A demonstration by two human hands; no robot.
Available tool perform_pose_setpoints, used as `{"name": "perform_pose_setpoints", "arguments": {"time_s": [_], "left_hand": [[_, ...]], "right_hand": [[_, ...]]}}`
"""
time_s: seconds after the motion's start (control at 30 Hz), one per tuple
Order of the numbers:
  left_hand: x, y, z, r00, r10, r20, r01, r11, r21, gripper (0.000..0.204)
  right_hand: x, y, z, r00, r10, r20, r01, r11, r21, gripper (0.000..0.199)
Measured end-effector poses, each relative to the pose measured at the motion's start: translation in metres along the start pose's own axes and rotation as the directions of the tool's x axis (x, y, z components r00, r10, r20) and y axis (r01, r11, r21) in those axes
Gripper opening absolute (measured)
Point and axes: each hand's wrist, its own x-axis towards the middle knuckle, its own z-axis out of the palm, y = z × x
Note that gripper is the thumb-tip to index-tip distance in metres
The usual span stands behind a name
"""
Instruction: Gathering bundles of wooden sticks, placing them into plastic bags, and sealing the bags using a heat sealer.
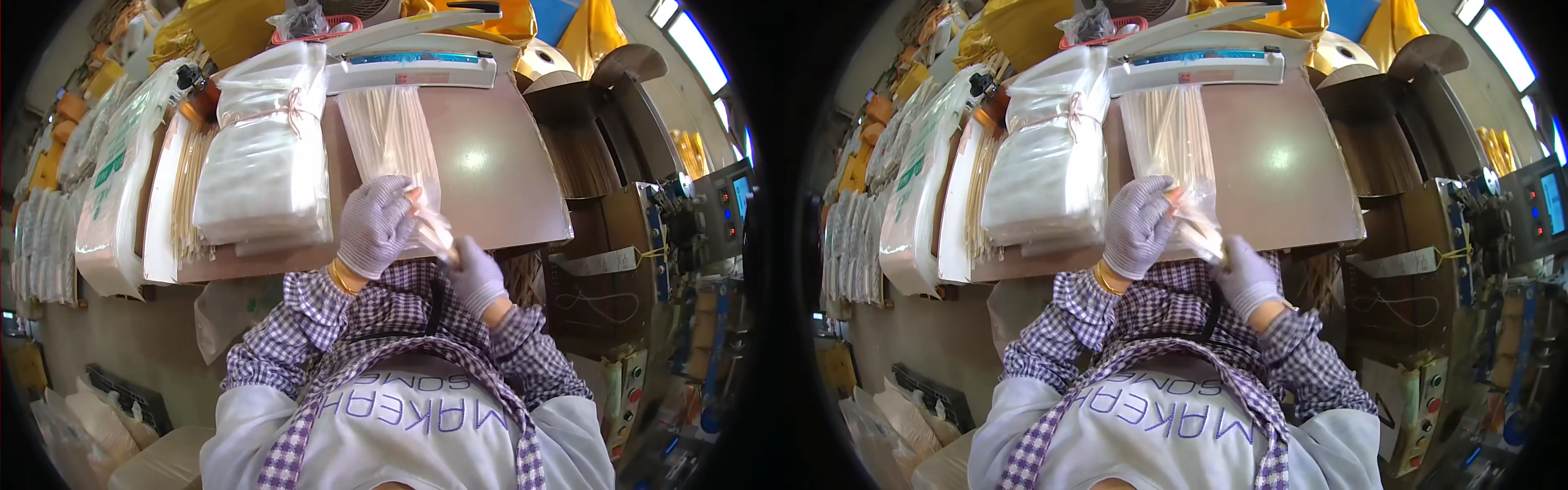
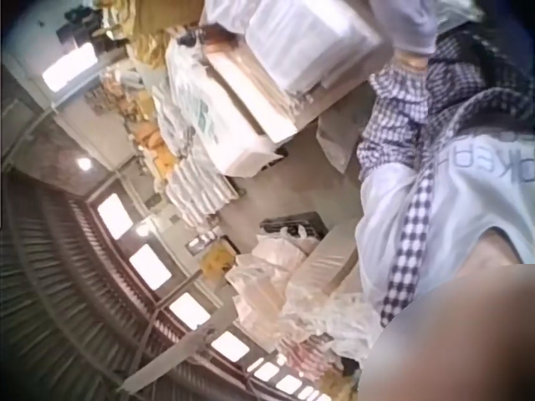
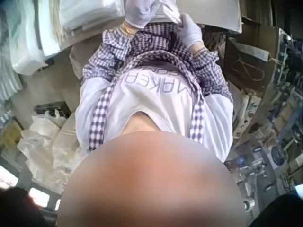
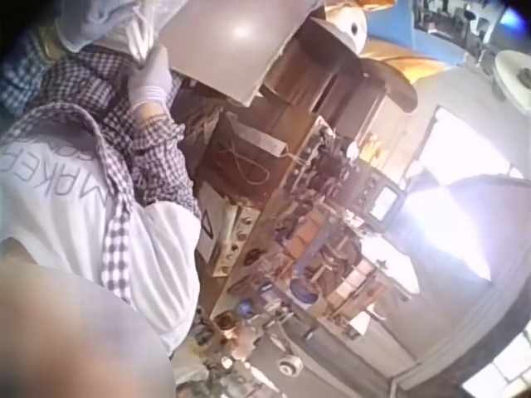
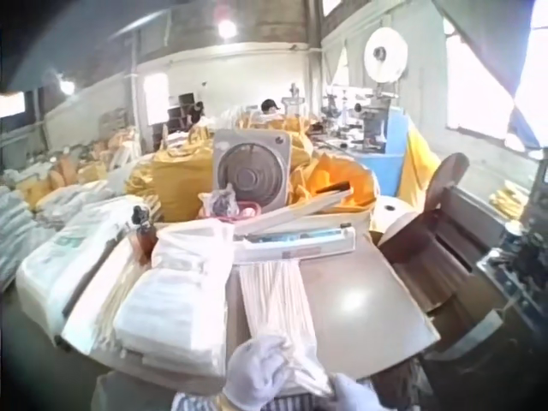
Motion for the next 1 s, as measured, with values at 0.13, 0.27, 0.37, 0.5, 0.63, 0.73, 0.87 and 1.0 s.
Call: {"name": "perform_pose_setpoints", "arguments": {"time_s": [0.13, 0.27, 0.37, 0.5, 0.63, 0.73, 0.87, 1.0], "left_hand": [[0.001, 0.006, -0.001, 0.998, 0.06, 0.005, -0.06, 0.998, 0.026, 0.022], [-0.007, -0.008, 0.001, 0.981, -0.181, -0.069, 0.174, 0.98, -0.096, 0.02], [-0.015, -0.023, 0.0, 0.985, -0.157, -0.064, 0.156, 0.987, -0.026, 0.021], [-0.016, -0.012, 0.006, 0.99, -0.139, -0.031, 0.138, 0.99, -0.031, 0.021], [-0.014, -0.014, 0.007, 0.989, -0.139, -0.04, 0.136, 0.987, -0.084, 0.02], [-0.011, -0.009, 0.006, 0.995, -0.097, -0.028, 0.094, 0.992, -0.089, 0.019], [-0.007, 0.006, -0.003, 1.0, -0.011, 0.008, 0.011, 0.999, -0.034, 0.018], [-0.01, 0.012, 0.002, 1.0, -0.004, -0.003, 0.004, 1.0, 0.008, 0.018]], "right_hand": [[0.032, -0.007, -0.009, 0.995, 0.095, 0.016, -0.096, 0.981, 0.171, 0.037], [0.029, -0.021, -0.002, 1.0, -0.017, 0.004, 0.017, 1.0, -0.016, 0.042], [0.003, 0.018, -0.007, 0.999, -0.006, -0.05, 0.005, 1.0, -0.027, 0.043], [-0.038, 0.041, 0.004, 0.975, -0.02, -0.221, 0.019, 1.0, -0.007, 0.038], [-0.061, 0.038, 0.011, 0.988, -0.068, -0.139, 0.07, 0.998, 0.007, 0.042], [-0.046, 0.021, 0.01, 0.981, -0.14, -0.131, 0.132, 0.989, -0.071, 0.041], [0.019, 0.01, 0.003, 0.967, 0.064, -0.248, -0.115, 0.974, -0.197, 0.037], [0.032, -0.033, -0.011, 0.998, 0.002, 0.061, 0.006, 0.991, -0.133, 0.032]]}}
